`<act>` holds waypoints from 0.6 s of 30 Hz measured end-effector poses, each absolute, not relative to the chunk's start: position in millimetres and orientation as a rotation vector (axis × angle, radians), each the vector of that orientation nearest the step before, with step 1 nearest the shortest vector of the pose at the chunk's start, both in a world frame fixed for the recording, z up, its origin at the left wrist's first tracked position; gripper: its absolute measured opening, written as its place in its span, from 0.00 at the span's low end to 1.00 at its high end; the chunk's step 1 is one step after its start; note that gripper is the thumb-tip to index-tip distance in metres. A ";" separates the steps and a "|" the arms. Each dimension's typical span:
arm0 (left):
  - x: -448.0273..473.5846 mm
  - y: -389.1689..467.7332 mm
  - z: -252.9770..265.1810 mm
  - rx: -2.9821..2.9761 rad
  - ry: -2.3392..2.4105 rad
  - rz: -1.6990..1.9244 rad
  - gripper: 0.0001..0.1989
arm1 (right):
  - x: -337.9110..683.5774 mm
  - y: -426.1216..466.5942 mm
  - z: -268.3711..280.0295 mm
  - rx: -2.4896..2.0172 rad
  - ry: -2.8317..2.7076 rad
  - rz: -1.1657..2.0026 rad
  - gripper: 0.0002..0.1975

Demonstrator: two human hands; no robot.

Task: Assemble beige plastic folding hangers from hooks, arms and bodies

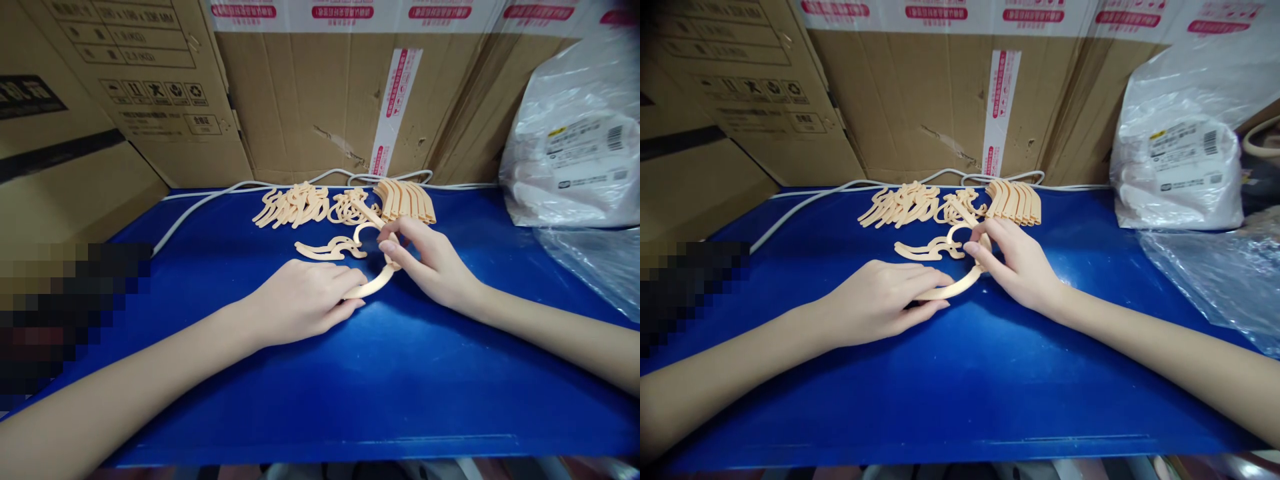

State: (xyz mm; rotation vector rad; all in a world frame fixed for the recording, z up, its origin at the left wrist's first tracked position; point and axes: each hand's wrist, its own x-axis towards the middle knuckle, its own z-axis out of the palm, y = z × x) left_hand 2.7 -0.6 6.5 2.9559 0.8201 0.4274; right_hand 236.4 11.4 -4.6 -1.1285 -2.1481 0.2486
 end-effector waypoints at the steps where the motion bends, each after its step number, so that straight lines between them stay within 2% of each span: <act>1: 2.4 -0.8 5.7 2.986 0.777 0.424 0.11 | 236.9 13.0 -5.0 -1.171 -2.103 0.281 0.11; 7: 1.1 1.3 4.4 3.084 0.685 0.476 0.11 | 241.4 22.5 -11.5 -1.183 -2.040 0.326 0.02; 18: 2.2 7.8 8.1 3.053 0.828 0.511 0.11 | 243.7 29.3 -18.1 -1.195 -1.888 0.413 0.05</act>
